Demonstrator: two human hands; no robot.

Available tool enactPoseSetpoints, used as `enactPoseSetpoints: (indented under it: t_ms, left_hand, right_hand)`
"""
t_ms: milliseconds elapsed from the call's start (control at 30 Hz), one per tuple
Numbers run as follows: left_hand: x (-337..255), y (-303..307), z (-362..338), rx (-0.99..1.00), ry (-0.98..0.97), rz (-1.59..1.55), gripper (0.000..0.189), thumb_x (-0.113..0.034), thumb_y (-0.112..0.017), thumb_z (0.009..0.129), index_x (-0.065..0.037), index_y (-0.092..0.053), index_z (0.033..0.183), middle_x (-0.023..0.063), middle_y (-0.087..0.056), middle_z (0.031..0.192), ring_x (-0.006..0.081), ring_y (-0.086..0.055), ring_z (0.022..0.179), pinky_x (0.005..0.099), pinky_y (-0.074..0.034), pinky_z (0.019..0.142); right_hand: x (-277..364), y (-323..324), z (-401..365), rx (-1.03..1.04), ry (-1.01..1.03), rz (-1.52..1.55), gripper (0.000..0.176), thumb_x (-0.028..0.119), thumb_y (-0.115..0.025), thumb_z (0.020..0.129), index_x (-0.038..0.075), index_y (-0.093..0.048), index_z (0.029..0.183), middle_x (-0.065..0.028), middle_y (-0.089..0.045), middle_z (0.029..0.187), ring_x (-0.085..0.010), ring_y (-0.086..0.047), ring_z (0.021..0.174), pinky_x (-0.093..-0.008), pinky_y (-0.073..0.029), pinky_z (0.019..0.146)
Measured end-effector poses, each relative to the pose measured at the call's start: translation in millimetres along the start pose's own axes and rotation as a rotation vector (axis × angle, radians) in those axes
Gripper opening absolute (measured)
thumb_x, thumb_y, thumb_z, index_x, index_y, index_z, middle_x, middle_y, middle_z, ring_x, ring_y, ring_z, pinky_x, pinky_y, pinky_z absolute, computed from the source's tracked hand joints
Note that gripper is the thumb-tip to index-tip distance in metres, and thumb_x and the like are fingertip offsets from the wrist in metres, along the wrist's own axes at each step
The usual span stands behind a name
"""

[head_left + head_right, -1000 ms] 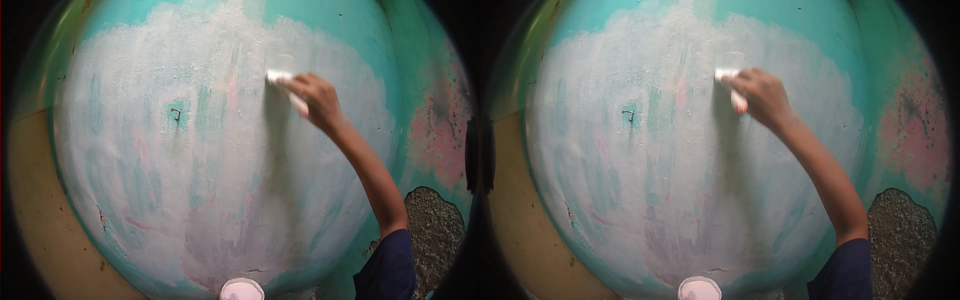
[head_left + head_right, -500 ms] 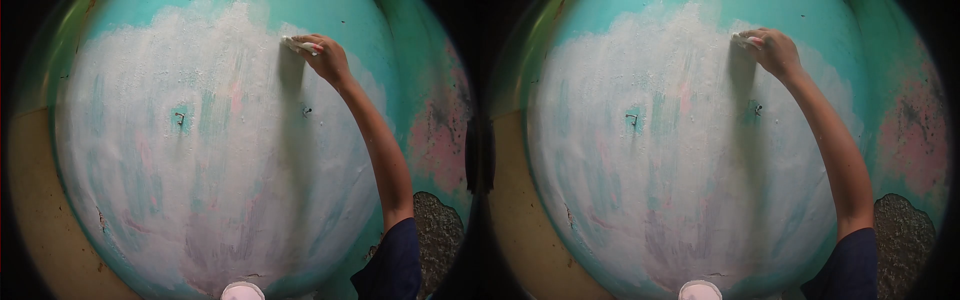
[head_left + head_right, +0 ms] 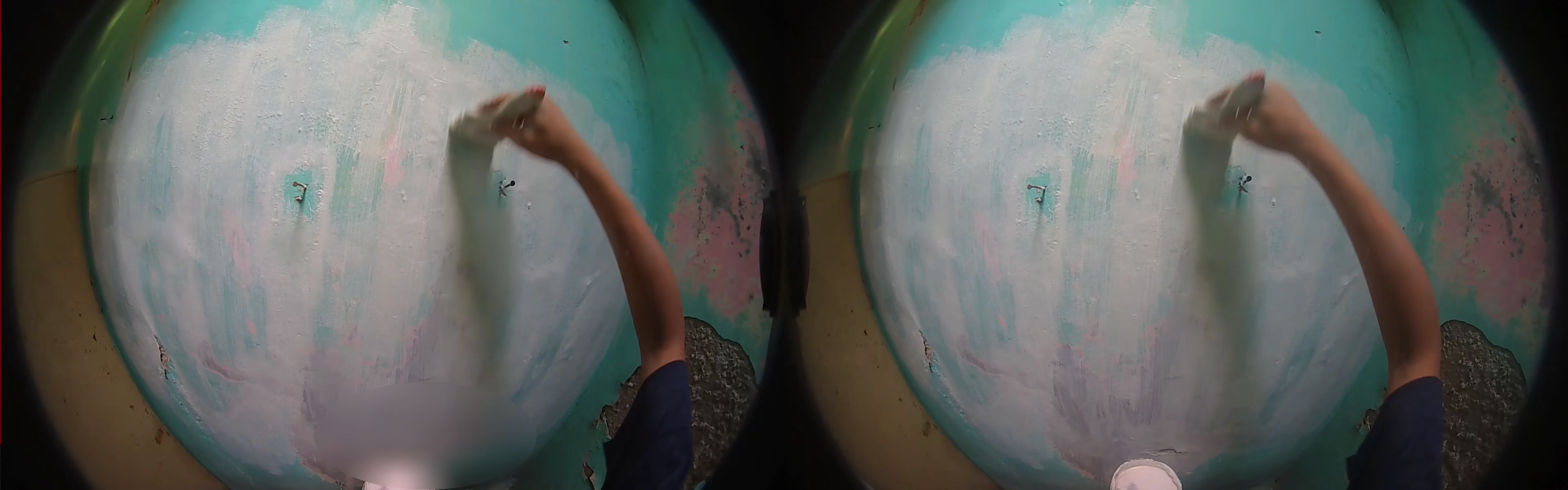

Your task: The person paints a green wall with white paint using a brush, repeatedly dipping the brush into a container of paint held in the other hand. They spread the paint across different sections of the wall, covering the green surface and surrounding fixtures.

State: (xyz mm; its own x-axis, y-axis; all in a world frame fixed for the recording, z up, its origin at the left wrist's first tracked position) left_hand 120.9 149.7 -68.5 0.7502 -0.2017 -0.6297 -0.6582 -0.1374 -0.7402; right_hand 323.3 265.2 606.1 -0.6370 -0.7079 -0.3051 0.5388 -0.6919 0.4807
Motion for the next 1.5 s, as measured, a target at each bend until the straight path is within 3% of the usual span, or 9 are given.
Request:
enactPoseSetpoints:
  t_ms: [33, 167, 333, 567, 733, 933, 1300, 1367, 1500]
  left_hand:
    - [0, 0, 0, -0.004, -0.003, -0.003, 0.050, -0.020, -0.072, 0.084, -0.010, -0.053, 0.129, 0.0094, -0.063, 0.106, 0.0209, -0.061, 0.097, 0.0350, -0.055, 0.079]
    - [1, 7, -4, -0.027, -0.008, -0.006, 0.050, -0.019, -0.072, 0.084, -0.010, -0.053, 0.129, 0.0096, -0.063, 0.107, 0.0210, -0.061, 0.098, 0.0349, -0.055, 0.080]
    - [11, 10, -14, -0.052, 0.003, -0.029, 0.050, -0.017, -0.072, 0.084, -0.010, -0.053, 0.129, 0.0098, -0.063, 0.108, 0.0212, -0.061, 0.099, 0.0349, -0.054, 0.081]
    - [32, 17, -48, -0.096, 0.039, -0.046, 0.050, -0.016, -0.072, 0.083, -0.010, -0.053, 0.130, 0.0101, -0.063, 0.109, 0.0214, -0.061, 0.100, 0.0349, -0.054, 0.083]
    - [20, 6, -36, -0.073, -0.003, -0.047, 0.051, -0.015, -0.072, 0.083, -0.010, -0.053, 0.130, 0.0104, -0.063, 0.110, 0.0215, -0.060, 0.101, 0.0349, -0.054, 0.084]
    - [20, 17, -51, -0.105, 0.009, -0.030, 0.051, -0.013, -0.072, 0.083, -0.010, -0.052, 0.130, 0.0106, -0.063, 0.111, 0.0217, -0.060, 0.102, 0.0349, -0.054, 0.085]
    - [13, 44, -86, -0.146, 0.031, -0.039, 0.052, -0.011, -0.073, 0.083, -0.010, -0.052, 0.131, 0.0112, -0.062, 0.112, 0.0220, -0.060, 0.104, 0.0348, -0.053, 0.088]
    - [5, 53, -94, -0.147, 0.045, -0.024, 0.052, -0.010, -0.073, 0.083, -0.010, -0.052, 0.131, 0.0113, -0.062, 0.113, 0.0221, -0.060, 0.104, 0.0348, -0.053, 0.088]
    - [-22, 71, -112, -0.156, 0.070, 0.010, 0.052, -0.009, -0.073, 0.083, -0.010, -0.052, 0.131, 0.0114, -0.062, 0.113, 0.0222, -0.060, 0.105, 0.0348, -0.053, 0.089]
  right_hand:
    - [-4, 11, 20, -0.061, -0.022, -0.079, 0.025, 0.010, -0.070, 0.085, 0.002, -0.071, 0.108, -0.0126, -0.072, 0.107, -0.0218, -0.071, 0.090, -0.0330, -0.059, 0.078]
    - [2, 21, 50, -0.217, -0.179, -0.264, 0.022, 0.019, -0.068, 0.089, 0.011, -0.073, 0.108, -0.0078, -0.073, 0.107, -0.0201, -0.071, 0.087, -0.0319, -0.057, 0.076]
    - [54, -43, -35, -0.220, 0.265, -0.662, 0.025, 0.016, -0.067, 0.083, 0.015, -0.068, 0.108, -0.0042, -0.065, 0.085, -0.0208, -0.064, 0.078, -0.0349, -0.052, 0.060]
    - [138, -124, -215, 0.067, 0.339, -0.349, 0.026, 0.009, -0.066, 0.078, 0.009, -0.070, 0.104, -0.0038, -0.066, 0.091, -0.0158, -0.062, 0.074, -0.0284, -0.051, 0.062]
    - [88, -107, -173, 0.173, 0.104, -0.126, 0.033, 0.016, -0.073, 0.072, 0.019, -0.071, 0.105, -0.0050, -0.067, 0.088, -0.0261, -0.063, 0.078, -0.0384, -0.052, 0.069]
    - [73, -49, -72, -0.298, 0.107, -0.357, 0.024, 0.009, -0.067, 0.078, 0.014, -0.073, 0.100, -0.0029, -0.069, 0.087, -0.0227, -0.063, 0.074, -0.0333, -0.051, 0.064]
    - [164, -163, -288, 0.189, 0.101, -0.044, 0.035, 0.014, -0.066, 0.075, 0.013, -0.070, 0.110, -0.0033, -0.068, 0.094, -0.0207, -0.063, 0.076, -0.0318, -0.052, 0.066]
    - [147, -149, -267, 0.308, 0.002, 0.050, 0.039, 0.015, -0.071, 0.072, 0.015, -0.070, 0.111, -0.0048, -0.068, 0.093, -0.0250, -0.063, 0.079, -0.0354, -0.052, 0.067]
    - [108, -104, -167, 0.001, 0.053, -0.145, 0.032, 0.013, -0.075, 0.073, 0.016, -0.073, 0.105, -0.0064, -0.068, 0.083, -0.0241, -0.064, 0.079, -0.0363, -0.051, 0.067]
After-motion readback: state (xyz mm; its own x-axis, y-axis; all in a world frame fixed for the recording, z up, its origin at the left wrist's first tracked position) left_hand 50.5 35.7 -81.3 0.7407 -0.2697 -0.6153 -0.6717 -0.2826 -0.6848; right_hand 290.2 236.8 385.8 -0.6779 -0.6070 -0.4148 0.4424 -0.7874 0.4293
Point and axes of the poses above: each hand's wrist, its own z-axis towards the middle knuckle, its own y-axis out of the back of the hand, x = y × z, the point moved 2 cm from there along z, towards the middle knuckle
